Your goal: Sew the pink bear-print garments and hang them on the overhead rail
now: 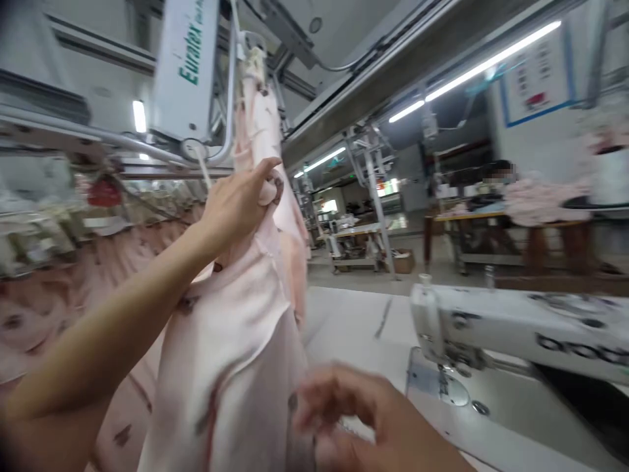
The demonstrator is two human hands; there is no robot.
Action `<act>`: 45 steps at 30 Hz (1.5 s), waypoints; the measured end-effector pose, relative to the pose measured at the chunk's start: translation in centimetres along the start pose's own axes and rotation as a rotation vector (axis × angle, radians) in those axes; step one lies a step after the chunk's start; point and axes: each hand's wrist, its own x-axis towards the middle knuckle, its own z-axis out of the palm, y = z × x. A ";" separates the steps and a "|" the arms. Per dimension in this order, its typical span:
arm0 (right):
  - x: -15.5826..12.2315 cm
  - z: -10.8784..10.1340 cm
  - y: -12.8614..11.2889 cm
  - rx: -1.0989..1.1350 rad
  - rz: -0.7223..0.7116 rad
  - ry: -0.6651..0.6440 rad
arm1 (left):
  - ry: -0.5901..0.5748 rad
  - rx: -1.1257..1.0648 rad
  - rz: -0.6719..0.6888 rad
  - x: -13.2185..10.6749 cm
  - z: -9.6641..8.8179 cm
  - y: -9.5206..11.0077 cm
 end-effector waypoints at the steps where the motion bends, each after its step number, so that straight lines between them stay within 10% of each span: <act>1: 1.4 -0.6 -1.7 0.211 -0.010 0.034 | -0.017 0.092 0.015 0.5 0.3 1.8; 5: 5.4 -2.9 -4.5 0.250 0.014 0.441 | -0.072 0.254 0.090 0.3 0.5 7.1; 9: 3.8 -3.7 -1.7 0.232 0.156 0.543 | -0.189 0.239 0.071 -3.9 1.9 7.3; 14: -2.4 -2.4 3.5 0.701 0.407 0.484 | -0.695 0.034 -0.047 -14.8 10.1 3.8; 18: -4.9 -0.3 6.7 0.435 0.519 0.478 | -0.746 -0.454 -0.009 -20.8 15.2 5.7; 26: -7.7 -0.3 7.7 -0.056 0.588 0.497 | -0.910 -1.034 -0.238 -21.4 18.1 13.4; 34: -7.1 -3.0 6.8 -0.187 0.444 0.542 | -0.826 -1.160 -0.433 -22.1 20.1 14.1; 40: -6.6 -4.1 7.2 -0.184 0.594 0.394 | -1.023 -1.149 -0.414 -21.8 20.0 14.0; 45: -5.6 -5.8 8.9 0.361 0.696 0.180 | -0.940 -1.139 -0.276 -22.8 20.0 13.2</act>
